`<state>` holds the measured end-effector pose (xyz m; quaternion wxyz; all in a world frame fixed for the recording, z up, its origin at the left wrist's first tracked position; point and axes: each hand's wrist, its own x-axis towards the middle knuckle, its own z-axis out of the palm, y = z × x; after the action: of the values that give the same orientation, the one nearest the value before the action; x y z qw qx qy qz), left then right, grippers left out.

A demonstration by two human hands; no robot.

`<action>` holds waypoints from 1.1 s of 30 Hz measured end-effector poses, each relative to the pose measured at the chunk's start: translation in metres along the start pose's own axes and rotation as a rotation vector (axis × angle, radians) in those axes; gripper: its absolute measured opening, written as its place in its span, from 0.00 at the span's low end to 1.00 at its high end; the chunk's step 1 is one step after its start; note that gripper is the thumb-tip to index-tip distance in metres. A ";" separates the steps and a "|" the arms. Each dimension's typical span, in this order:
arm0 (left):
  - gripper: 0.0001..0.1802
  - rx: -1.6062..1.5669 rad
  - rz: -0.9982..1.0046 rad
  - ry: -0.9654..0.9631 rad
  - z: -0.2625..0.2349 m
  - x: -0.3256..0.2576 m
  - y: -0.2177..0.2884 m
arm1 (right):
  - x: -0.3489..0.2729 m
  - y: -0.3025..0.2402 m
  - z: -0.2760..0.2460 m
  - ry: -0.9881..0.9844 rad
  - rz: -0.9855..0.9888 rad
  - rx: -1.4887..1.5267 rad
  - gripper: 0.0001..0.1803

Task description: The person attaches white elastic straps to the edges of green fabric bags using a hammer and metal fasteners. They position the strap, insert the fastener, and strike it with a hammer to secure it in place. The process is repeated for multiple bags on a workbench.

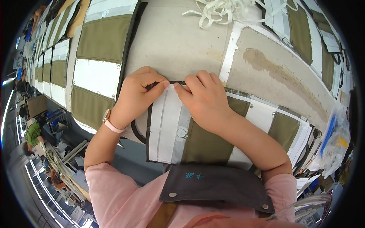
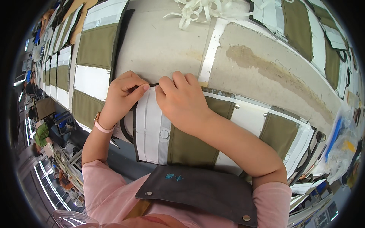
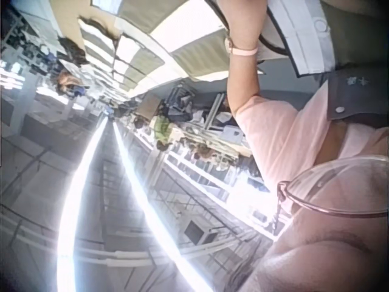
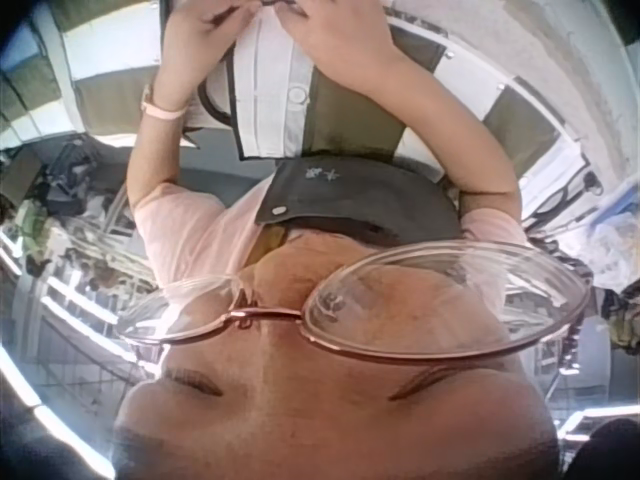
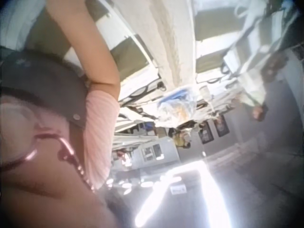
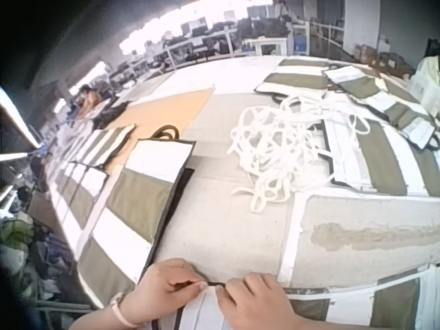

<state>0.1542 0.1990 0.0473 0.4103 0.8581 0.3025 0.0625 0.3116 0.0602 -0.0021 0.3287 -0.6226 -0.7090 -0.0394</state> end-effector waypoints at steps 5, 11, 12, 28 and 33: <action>0.05 0.146 0.119 0.087 0.005 -0.010 0.000 | 0.001 -0.003 0.002 0.032 0.014 -0.013 0.05; 0.11 0.435 0.348 0.200 0.008 -0.022 -0.007 | 0.002 -0.004 0.002 0.033 0.023 -0.018 0.03; 0.11 0.451 0.361 0.203 0.008 -0.022 -0.006 | 0.002 -0.005 0.001 0.027 0.018 -0.025 0.03; 0.08 0.173 0.040 0.139 0.012 -0.008 0.004 | 0.001 -0.004 0.003 0.050 -0.013 -0.020 0.03; 0.05 0.214 0.031 0.127 0.017 -0.006 0.007 | 0.001 -0.003 0.002 0.033 -0.011 0.000 0.02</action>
<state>0.1584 0.1808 0.0422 0.2957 0.8957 0.3196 0.0903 0.3074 0.0613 -0.0024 0.3403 -0.6179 -0.7069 -0.0515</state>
